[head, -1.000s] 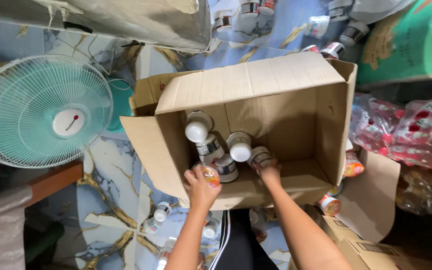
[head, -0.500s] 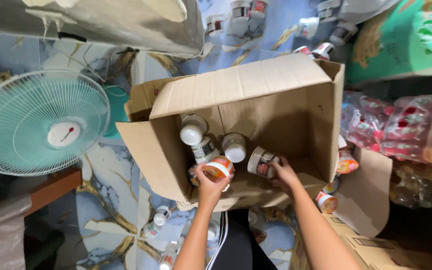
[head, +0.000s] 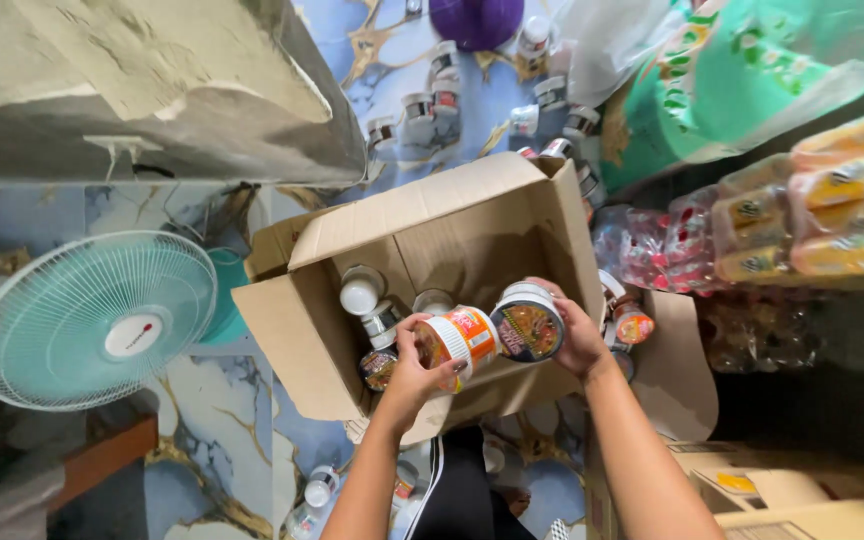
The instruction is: Organizes and packs cup noodles into a cardboard box.
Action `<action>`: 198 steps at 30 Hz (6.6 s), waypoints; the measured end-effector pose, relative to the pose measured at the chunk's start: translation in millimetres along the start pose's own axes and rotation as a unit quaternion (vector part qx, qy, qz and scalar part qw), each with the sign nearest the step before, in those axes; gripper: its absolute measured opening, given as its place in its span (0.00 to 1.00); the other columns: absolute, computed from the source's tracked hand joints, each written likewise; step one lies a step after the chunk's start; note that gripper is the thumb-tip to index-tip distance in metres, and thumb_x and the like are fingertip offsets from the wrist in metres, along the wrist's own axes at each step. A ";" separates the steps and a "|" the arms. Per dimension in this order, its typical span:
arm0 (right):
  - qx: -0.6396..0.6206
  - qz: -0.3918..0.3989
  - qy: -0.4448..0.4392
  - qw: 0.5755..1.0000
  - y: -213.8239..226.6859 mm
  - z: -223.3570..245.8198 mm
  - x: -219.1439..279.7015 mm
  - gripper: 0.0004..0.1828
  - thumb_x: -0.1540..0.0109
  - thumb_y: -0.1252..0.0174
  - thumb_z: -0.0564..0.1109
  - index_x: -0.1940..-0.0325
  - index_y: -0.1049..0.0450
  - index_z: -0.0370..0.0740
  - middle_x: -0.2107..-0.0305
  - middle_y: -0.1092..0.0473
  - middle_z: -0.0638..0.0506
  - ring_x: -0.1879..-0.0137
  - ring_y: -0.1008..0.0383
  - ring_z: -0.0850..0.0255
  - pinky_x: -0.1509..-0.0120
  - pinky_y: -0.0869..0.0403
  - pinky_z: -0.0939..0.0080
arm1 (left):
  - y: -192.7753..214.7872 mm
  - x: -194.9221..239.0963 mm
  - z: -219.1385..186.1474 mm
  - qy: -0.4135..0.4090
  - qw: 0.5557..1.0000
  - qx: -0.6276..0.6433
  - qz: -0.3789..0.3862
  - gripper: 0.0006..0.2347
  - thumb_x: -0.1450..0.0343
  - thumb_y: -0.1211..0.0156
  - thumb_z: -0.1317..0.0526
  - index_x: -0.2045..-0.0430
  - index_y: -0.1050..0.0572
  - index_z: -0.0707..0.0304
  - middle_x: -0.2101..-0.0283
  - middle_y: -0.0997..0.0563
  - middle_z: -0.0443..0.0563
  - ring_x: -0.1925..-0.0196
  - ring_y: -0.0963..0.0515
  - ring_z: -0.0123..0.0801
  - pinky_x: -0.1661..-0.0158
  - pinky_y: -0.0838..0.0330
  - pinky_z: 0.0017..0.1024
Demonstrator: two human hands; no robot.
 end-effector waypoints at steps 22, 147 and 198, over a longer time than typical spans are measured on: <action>0.286 -0.261 0.203 0.899 -312.8 -27.0 133.4 0.32 0.32 0.51 0.59 0.30 0.36 0.38 0.42 0.29 0.42 0.39 0.26 0.50 0.36 0.27 0.47 | -148.2 183.0 -40.1 -0.071 0.884 0.371 0.275 0.30 0.31 0.36 0.67 0.33 0.41 0.48 0.37 0.30 0.44 0.36 0.28 0.33 0.37 0.32 0.38; 0.081 -0.551 0.622 0.551 -317.2 -300.2 734.2 0.15 0.37 0.50 0.40 0.45 0.31 0.44 0.57 0.29 0.50 0.54 0.28 0.61 0.50 0.29 0.58 | -438.5 526.2 315.8 0.149 0.728 -0.263 0.615 0.10 0.26 0.44 0.61 0.51 0.25 0.57 0.54 0.19 0.43 0.52 0.22 0.25 0.51 0.29 0.28; 0.868 -0.214 -0.383 0.235 199.6 -147.7 -53.0 0.45 0.42 0.44 0.37 0.24 0.48 0.66 0.23 0.55 0.50 0.45 0.27 0.37 0.45 0.24 0.40 | 169.0 -118.8 140.8 0.012 0.854 -0.435 -0.285 0.30 0.37 0.33 0.68 0.38 0.35 0.56 0.33 0.41 0.67 0.38 0.34 0.69 0.43 0.32 0.51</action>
Point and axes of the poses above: each hand's wrist, its own x-axis away from the middle knuckle, its own y-axis out of the back of the hand, z = x × y, the point moved 8 cm from there along -x, towards the middle knuckle
